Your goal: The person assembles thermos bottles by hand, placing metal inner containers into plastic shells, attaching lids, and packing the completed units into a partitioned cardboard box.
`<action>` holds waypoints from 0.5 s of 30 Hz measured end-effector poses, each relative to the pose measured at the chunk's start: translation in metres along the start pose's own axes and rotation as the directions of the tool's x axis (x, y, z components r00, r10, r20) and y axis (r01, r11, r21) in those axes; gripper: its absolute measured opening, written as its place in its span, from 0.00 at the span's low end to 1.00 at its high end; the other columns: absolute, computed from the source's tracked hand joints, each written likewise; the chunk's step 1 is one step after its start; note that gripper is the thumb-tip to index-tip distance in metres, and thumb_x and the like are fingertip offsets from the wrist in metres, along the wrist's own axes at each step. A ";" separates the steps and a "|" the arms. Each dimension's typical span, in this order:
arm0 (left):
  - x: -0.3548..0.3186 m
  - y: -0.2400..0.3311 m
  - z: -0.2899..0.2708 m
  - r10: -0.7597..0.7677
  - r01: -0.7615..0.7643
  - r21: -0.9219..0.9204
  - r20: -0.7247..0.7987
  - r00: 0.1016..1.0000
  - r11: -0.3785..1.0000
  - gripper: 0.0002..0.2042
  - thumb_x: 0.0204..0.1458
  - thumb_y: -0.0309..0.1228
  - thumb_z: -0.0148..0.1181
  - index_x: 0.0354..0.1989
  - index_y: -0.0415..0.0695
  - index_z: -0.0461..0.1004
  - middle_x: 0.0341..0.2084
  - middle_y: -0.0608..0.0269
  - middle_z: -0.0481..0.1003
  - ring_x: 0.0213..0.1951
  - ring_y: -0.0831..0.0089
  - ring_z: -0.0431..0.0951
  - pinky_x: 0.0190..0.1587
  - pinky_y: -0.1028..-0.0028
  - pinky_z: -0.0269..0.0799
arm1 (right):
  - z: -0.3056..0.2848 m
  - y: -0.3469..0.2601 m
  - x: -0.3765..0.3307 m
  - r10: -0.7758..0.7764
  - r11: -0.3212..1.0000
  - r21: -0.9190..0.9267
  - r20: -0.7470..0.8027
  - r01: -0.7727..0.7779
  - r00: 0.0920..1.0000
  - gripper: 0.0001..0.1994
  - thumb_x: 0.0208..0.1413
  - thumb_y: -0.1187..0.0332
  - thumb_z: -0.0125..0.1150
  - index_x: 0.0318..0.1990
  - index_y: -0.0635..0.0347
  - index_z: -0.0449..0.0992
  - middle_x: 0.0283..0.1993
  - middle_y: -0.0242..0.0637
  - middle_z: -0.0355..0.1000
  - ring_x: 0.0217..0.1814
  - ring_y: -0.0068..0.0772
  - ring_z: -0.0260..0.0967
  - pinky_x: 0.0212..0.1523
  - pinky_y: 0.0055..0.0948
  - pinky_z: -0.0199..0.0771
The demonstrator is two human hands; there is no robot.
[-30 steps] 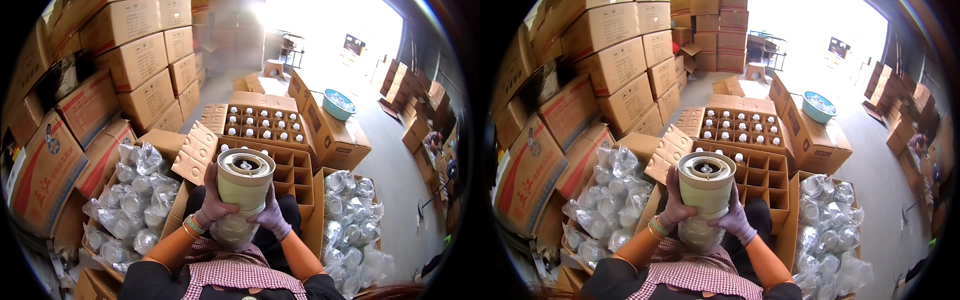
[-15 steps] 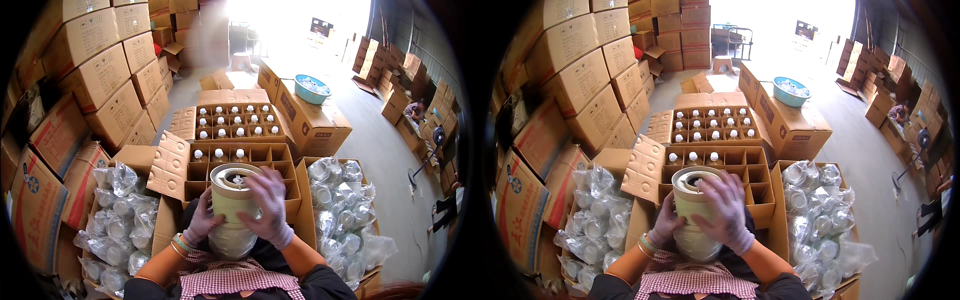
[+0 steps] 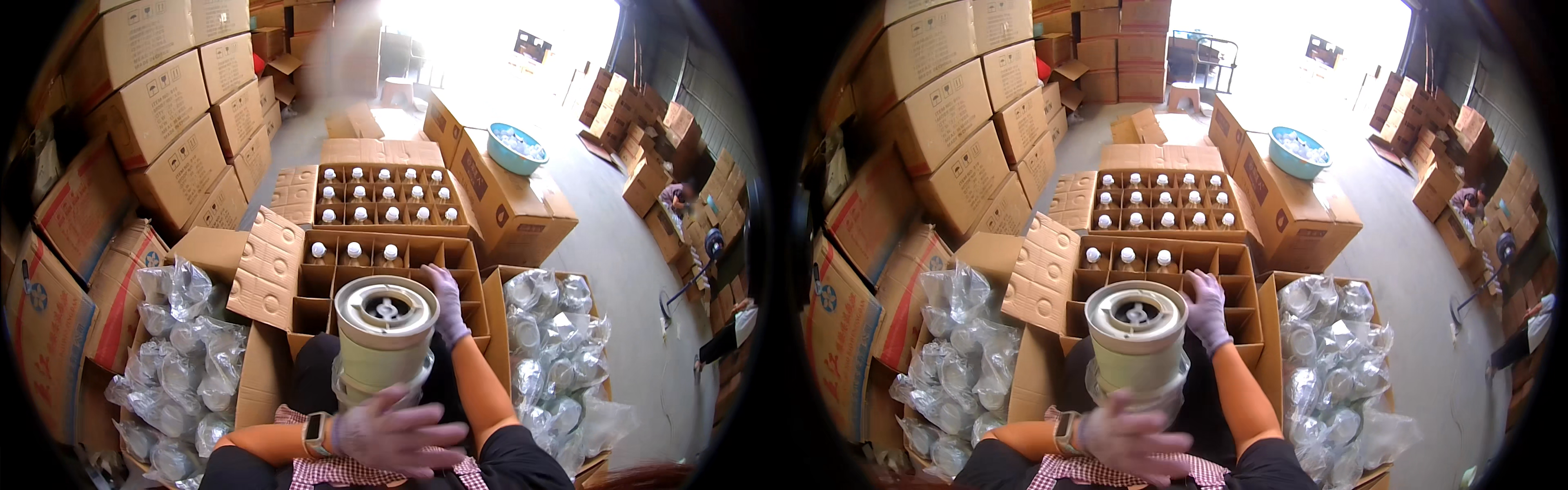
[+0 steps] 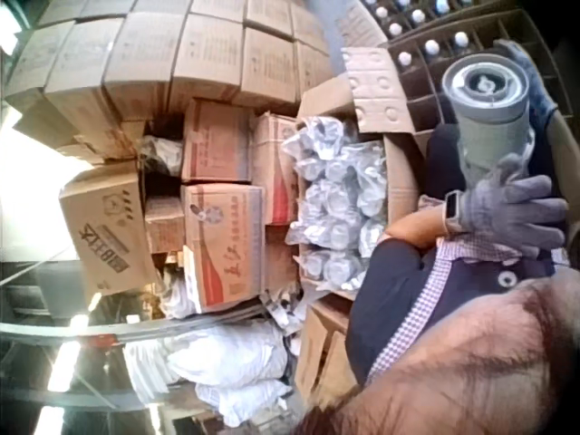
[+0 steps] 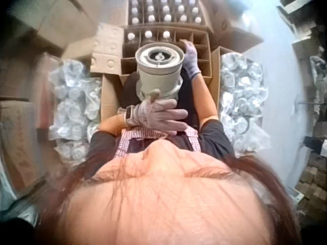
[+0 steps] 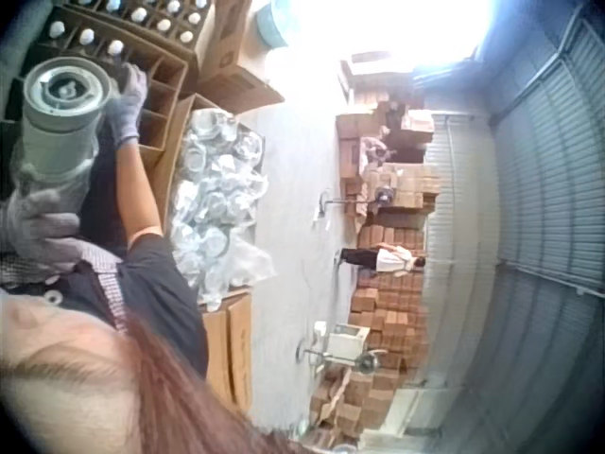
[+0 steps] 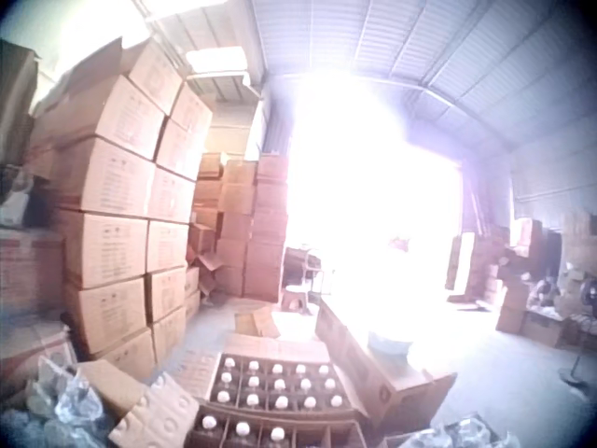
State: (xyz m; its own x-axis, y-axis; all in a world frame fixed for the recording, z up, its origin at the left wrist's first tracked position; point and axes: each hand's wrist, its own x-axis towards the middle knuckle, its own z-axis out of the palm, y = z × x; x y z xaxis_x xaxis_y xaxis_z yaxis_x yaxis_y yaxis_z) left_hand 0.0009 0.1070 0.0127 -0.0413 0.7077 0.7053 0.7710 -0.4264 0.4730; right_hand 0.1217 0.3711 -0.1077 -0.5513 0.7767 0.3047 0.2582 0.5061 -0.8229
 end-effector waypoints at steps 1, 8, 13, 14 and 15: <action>-0.003 -0.017 0.002 -0.015 0.009 -0.038 -0.160 0.987 0.999 0.36 0.63 0.52 0.55 0.68 0.33 0.63 0.62 0.43 0.69 0.69 0.52 0.65 0.73 0.51 0.52 | -0.003 -0.012 -0.003 0.169 0.910 0.384 0.001 -0.156 0.986 0.28 0.67 0.62 0.60 0.70 0.66 0.64 0.67 0.46 0.70 0.69 0.39 0.67 0.71 0.38 0.62; -0.001 -0.020 0.012 0.077 -0.078 -0.235 -0.015 0.997 0.969 0.38 0.67 0.60 0.42 0.69 0.36 0.64 0.64 0.45 0.69 0.68 0.52 0.66 0.75 0.51 0.49 | -0.014 -0.088 -0.074 -0.408 0.875 0.288 0.010 0.388 0.913 0.39 0.70 0.37 0.41 0.71 0.65 0.64 0.72 0.55 0.63 0.76 0.52 0.59 0.76 0.44 0.53; -0.001 -0.019 -0.026 0.204 -0.213 0.044 0.154 0.967 0.976 0.24 0.68 0.50 0.48 0.53 0.40 0.74 0.52 0.55 0.75 0.55 0.62 0.75 0.62 0.58 0.67 | -0.026 -0.043 -0.048 -0.066 0.805 0.592 0.023 0.040 0.998 0.45 0.70 0.32 0.30 0.70 0.70 0.65 0.69 0.51 0.68 0.74 0.45 0.63 0.74 0.41 0.59; 0.002 -0.042 -0.014 0.089 -0.093 -0.044 -0.085 0.992 0.995 0.26 0.68 0.51 0.47 0.54 0.38 0.74 0.52 0.52 0.75 0.55 0.59 0.75 0.63 0.57 0.67 | -0.023 -0.053 -0.055 -0.209 0.828 0.529 -0.016 0.186 0.978 0.44 0.70 0.32 0.33 0.70 0.70 0.65 0.69 0.52 0.67 0.75 0.47 0.61 0.75 0.43 0.57; 0.004 -0.066 -0.004 -0.025 -0.029 -0.170 -0.309 0.951 0.985 0.27 0.68 0.52 0.46 0.55 0.37 0.73 0.53 0.50 0.74 0.56 0.56 0.74 0.63 0.57 0.67 | -0.021 -0.077 -0.053 -0.365 0.822 0.452 -0.051 0.347 0.930 0.44 0.69 0.33 0.36 0.70 0.70 0.65 0.70 0.53 0.66 0.76 0.48 0.60 0.76 0.44 0.54</action>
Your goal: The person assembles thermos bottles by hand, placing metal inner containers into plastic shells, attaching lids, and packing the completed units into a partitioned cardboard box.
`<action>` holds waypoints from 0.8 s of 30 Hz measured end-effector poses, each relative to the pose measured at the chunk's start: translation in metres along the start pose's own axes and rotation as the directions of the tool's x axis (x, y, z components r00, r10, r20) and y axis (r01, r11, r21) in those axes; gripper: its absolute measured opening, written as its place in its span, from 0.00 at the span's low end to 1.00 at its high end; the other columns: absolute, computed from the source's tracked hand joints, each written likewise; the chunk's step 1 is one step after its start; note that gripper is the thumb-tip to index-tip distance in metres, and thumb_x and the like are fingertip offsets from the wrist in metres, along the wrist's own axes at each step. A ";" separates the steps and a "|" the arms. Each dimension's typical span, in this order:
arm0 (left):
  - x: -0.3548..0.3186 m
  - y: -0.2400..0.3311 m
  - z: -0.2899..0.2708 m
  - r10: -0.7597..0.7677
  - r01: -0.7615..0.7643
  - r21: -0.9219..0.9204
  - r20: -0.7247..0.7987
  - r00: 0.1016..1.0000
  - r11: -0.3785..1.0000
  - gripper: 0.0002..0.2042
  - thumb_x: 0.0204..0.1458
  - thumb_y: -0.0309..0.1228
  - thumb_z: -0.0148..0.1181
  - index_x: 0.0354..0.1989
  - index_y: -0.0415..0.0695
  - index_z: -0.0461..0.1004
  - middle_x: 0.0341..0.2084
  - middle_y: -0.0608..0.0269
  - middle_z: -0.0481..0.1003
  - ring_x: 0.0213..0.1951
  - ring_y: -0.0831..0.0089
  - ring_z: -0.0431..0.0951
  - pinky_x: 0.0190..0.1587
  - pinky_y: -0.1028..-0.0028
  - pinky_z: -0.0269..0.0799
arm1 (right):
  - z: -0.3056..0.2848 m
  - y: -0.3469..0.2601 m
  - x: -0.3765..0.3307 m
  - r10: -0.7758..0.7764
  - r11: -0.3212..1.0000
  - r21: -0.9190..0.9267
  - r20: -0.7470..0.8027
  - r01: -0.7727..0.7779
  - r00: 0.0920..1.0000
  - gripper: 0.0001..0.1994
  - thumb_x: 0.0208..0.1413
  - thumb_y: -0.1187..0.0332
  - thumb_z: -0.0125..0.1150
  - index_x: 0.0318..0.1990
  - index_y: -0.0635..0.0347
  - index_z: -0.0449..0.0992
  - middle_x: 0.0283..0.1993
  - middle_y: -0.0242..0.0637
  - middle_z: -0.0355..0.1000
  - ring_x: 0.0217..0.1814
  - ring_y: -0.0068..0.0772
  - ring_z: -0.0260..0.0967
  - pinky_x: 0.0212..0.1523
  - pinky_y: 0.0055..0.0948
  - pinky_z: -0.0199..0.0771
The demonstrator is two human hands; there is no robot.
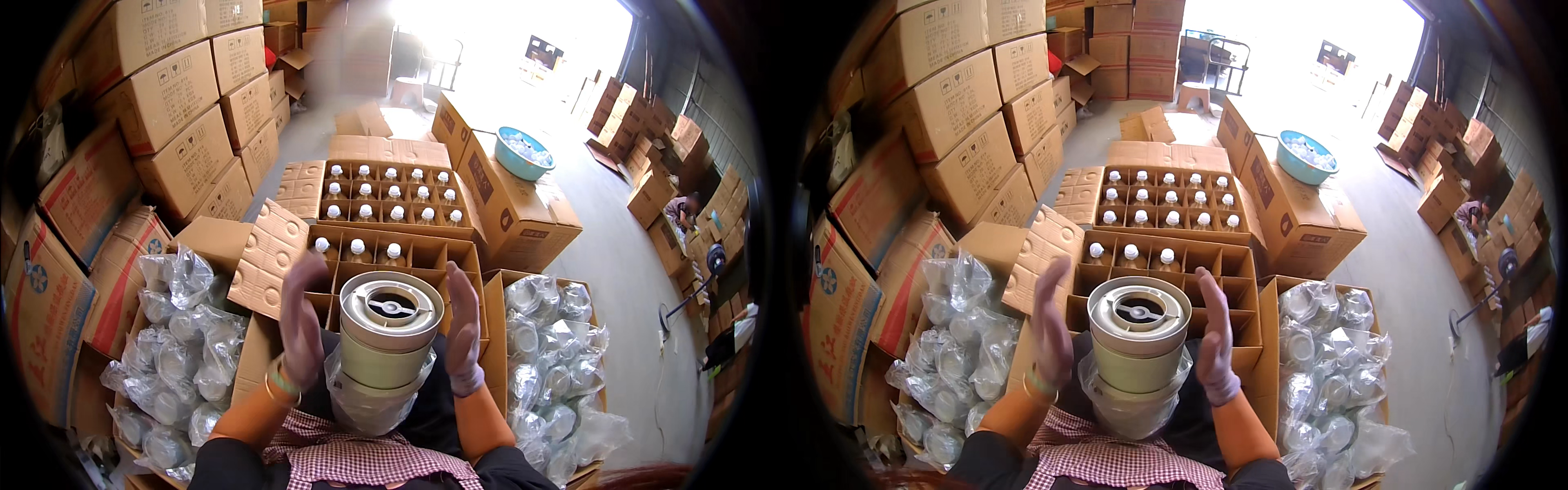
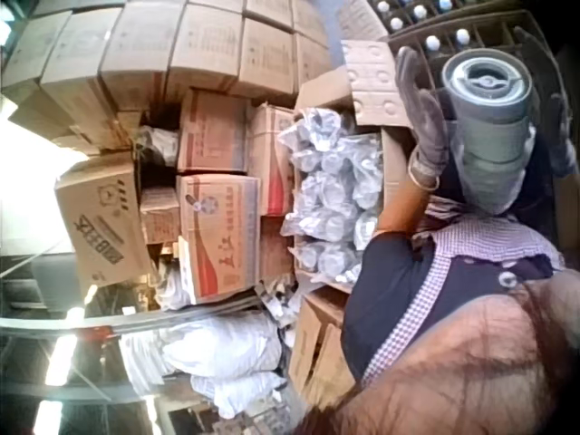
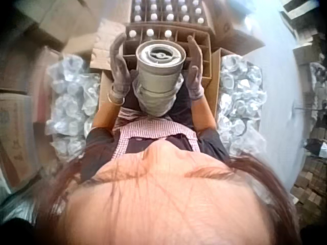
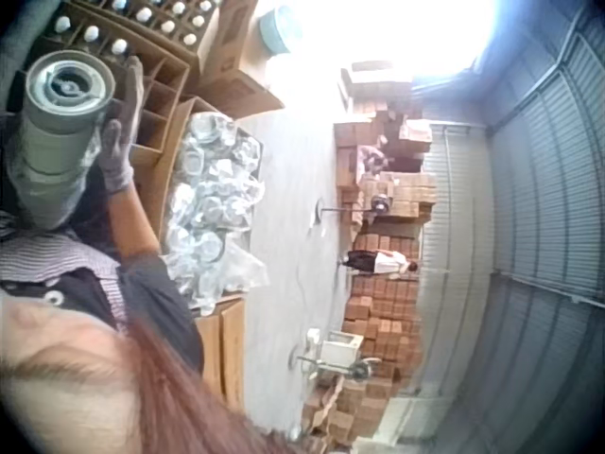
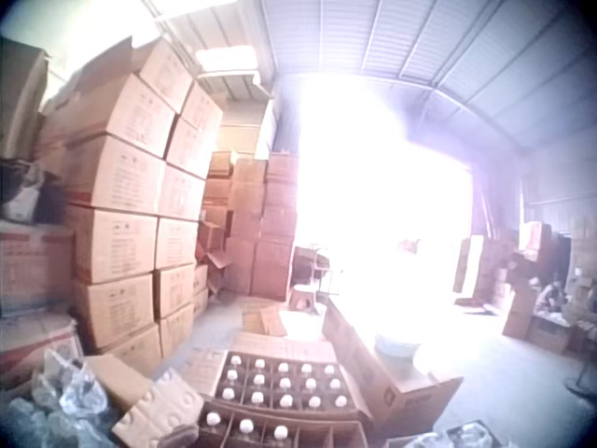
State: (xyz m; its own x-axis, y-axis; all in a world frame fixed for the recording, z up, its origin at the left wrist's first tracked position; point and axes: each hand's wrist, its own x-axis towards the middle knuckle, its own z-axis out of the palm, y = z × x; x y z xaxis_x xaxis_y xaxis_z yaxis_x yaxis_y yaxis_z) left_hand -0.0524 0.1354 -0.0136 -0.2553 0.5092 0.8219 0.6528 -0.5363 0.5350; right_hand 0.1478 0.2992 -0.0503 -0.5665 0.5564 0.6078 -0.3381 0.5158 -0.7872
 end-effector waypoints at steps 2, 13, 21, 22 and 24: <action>0.012 -0.015 0.012 -0.319 0.323 -0.356 0.071 0.945 0.877 0.33 0.67 0.56 0.44 0.61 0.35 0.70 0.57 0.44 0.72 0.60 0.48 0.72 0.69 0.51 0.61 | 0.015 -0.030 0.015 -0.310 0.933 -0.156 0.112 0.325 0.944 0.44 0.68 0.33 0.41 0.70 0.69 0.66 0.72 0.55 0.65 0.78 0.52 0.56 0.78 0.47 0.50; 0.057 -0.022 -0.012 -0.060 0.191 -0.201 0.523 0.850 0.961 0.41 0.41 0.41 0.82 0.66 0.40 0.72 0.61 0.49 0.74 0.66 0.53 0.72 0.69 0.58 0.65 | 0.015 -0.006 0.060 0.271 0.736 0.580 0.220 -0.350 0.937 0.57 0.55 0.26 0.57 0.78 0.61 0.47 0.77 0.53 0.55 0.76 0.44 0.59 0.74 0.43 0.60; 0.037 -0.084 0.010 -0.669 0.653 -0.681 0.319 0.671 0.330 0.28 0.65 0.52 0.58 0.57 0.36 0.72 0.47 0.58 0.80 0.47 0.70 0.83 0.48 0.69 0.84 | 0.059 0.065 0.114 -0.324 0.677 -0.674 0.086 0.294 0.942 0.49 0.36 0.53 0.80 0.70 0.52 0.66 0.61 0.42 0.70 0.61 0.50 0.68 0.60 0.46 0.71; 0.029 -0.087 0.017 -0.720 0.662 -0.688 0.293 0.629 0.298 0.27 0.65 0.53 0.58 0.57 0.38 0.73 0.47 0.56 0.80 0.46 0.67 0.83 0.48 0.68 0.84 | 0.064 0.075 0.109 -0.298 0.685 -0.671 0.098 0.285 0.949 0.48 0.35 0.52 0.81 0.69 0.51 0.67 0.58 0.43 0.72 0.55 0.50 0.72 0.56 0.46 0.73; 0.003 -0.106 0.024 -0.742 0.676 -0.669 0.275 0.612 0.309 0.25 0.66 0.48 0.59 0.60 0.38 0.73 0.50 0.56 0.79 0.46 0.67 0.83 0.48 0.68 0.84 | 0.075 0.093 0.102 -0.059 0.820 -0.566 0.067 0.087 0.996 0.41 0.45 0.55 0.76 0.67 0.58 0.68 0.57 0.44 0.74 0.53 0.48 0.75 0.52 0.46 0.75</action>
State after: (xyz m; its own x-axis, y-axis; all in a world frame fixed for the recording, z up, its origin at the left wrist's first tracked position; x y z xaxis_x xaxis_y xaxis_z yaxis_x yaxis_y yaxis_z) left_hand -0.1059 0.2101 -0.0726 -0.4445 0.8943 0.0520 -0.4477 -0.2720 0.8518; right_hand 0.0026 0.3555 -0.0698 -0.5947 0.4800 0.6449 0.0988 0.8398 -0.5339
